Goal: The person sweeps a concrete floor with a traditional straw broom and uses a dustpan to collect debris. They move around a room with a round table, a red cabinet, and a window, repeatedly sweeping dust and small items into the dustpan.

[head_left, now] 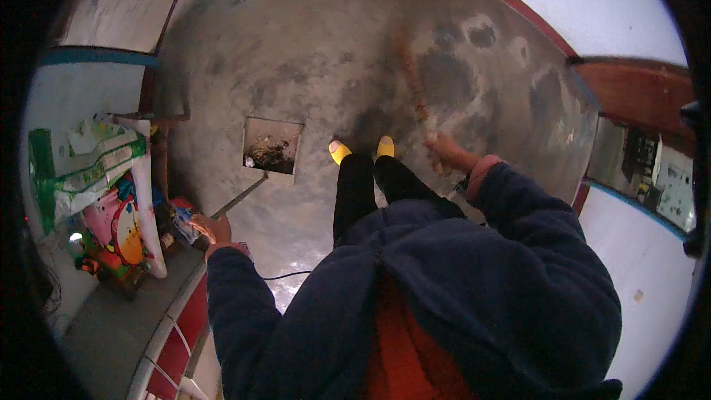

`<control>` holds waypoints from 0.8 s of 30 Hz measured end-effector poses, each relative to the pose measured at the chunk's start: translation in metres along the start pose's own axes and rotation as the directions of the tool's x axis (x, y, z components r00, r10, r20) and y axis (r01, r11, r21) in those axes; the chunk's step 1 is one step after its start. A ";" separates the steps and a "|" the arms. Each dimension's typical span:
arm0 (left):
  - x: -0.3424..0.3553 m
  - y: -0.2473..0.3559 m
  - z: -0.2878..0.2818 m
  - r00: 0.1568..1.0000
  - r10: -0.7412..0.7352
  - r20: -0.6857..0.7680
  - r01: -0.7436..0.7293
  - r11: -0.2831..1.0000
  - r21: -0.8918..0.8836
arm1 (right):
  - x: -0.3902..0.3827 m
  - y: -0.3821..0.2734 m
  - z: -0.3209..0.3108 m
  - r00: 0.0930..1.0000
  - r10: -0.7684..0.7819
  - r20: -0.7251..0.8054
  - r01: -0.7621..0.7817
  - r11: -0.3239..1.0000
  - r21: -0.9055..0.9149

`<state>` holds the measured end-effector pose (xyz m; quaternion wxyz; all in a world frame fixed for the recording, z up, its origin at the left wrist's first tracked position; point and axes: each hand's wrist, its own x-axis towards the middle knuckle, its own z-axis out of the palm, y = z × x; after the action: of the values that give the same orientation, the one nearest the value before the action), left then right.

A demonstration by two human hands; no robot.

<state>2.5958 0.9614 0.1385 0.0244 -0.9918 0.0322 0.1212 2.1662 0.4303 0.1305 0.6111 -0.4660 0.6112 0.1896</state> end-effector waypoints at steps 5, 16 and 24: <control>-0.008 0.012 -0.005 0.999 -0.032 0.007 0.032 0.999 0.027 | -0.047 -0.031 0.039 0.966 -0.135 0.222 0.166 0.978 -0.126; 0.012 0.020 0.005 0.974 -0.217 0.059 0.215 0.976 0.042 | -0.092 -0.042 -0.067 0.998 -0.044 0.045 0.037 0.989 0.145; -0.030 0.103 0.048 0.991 -0.131 0.014 0.131 0.990 -0.057 | 0.040 -0.044 -0.235 0.960 0.127 -0.249 0.037 0.825 0.564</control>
<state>2.5483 0.8631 0.0946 0.0040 -0.9914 -0.0367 0.1253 2.0744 0.2063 0.1509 0.6253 -0.2719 0.7297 -0.0517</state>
